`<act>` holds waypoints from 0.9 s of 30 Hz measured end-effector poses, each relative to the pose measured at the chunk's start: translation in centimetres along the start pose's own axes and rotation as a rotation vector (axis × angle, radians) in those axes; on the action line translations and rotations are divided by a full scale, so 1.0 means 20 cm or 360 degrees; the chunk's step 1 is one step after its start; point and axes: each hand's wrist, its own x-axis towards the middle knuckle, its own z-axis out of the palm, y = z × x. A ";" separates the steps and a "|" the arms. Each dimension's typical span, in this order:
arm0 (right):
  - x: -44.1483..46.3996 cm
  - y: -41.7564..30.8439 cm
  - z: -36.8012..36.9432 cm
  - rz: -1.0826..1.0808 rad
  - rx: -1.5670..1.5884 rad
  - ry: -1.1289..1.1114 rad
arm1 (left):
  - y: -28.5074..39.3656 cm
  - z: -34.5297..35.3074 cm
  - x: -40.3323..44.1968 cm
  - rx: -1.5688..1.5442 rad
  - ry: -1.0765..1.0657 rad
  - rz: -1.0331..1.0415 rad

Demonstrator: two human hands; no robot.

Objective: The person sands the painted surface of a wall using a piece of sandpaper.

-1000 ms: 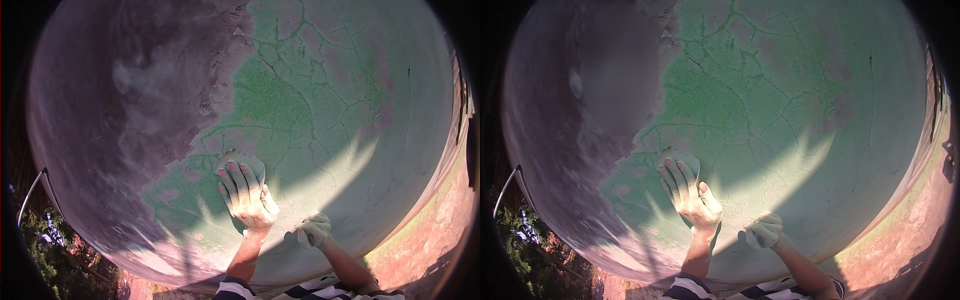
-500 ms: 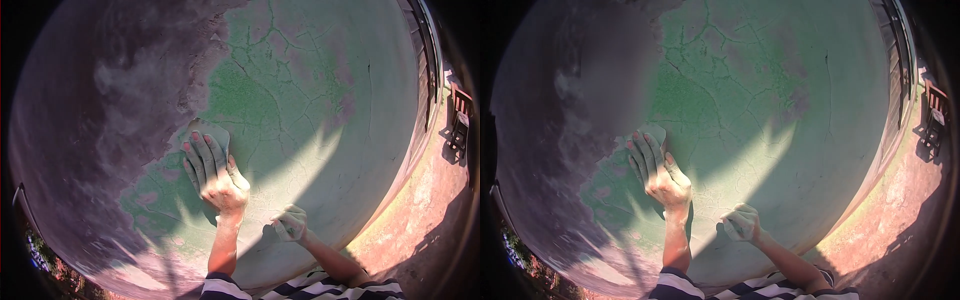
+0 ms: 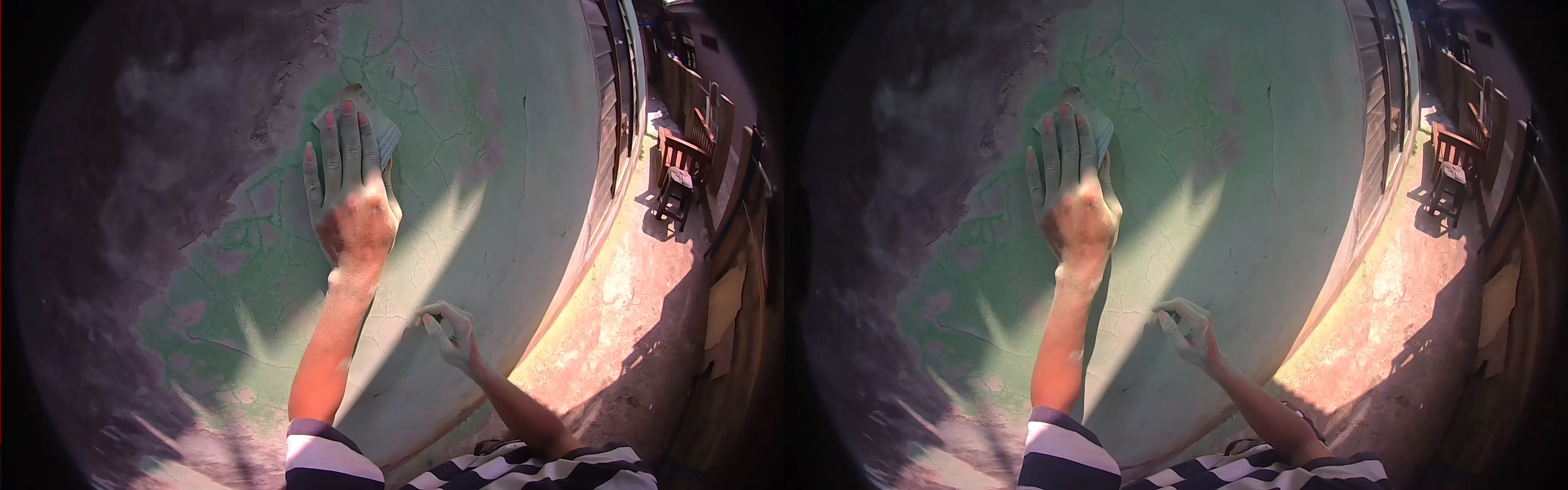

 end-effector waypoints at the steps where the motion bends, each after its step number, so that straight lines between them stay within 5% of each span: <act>1: -0.02 0.02 -0.03 0.0101 0.0048 0.0023 | 0.02 0.01 -0.07 -0.0018 -0.0007 -0.0001; 9: -0.03 0.07 -0.17 0.0287 0.0373 0.0235 | -0.03 -0.12 -0.05 -0.0085 -0.0135 0.0233; 11: 0.01 0.08 -0.20 0.0279 0.0419 0.0242 | -0.02 -0.24 0.10 -0.0182 -0.1314 -0.0693; 12: 0.02 0.08 -0.22 0.0304 0.0437 0.0249 | -0.04 -0.24 0.13 -0.0172 -0.1298 -0.0701; 17: 0.11 0.12 -0.33 0.0302 0.0500 0.0197 | -0.22 -0.18 0.22 0.0355 0.0255 -0.0045; 23: 0.32 0.16 -0.50 0.0166 0.0377 0.0149 | 0.13 0.07 -0.25 0.0216 -0.0211 -0.0009; 27: 0.74 0.06 -0.47 -0.0711 0.0203 -0.0019 | 0.13 0.08 -0.04 0.0334 -0.0154 -0.0023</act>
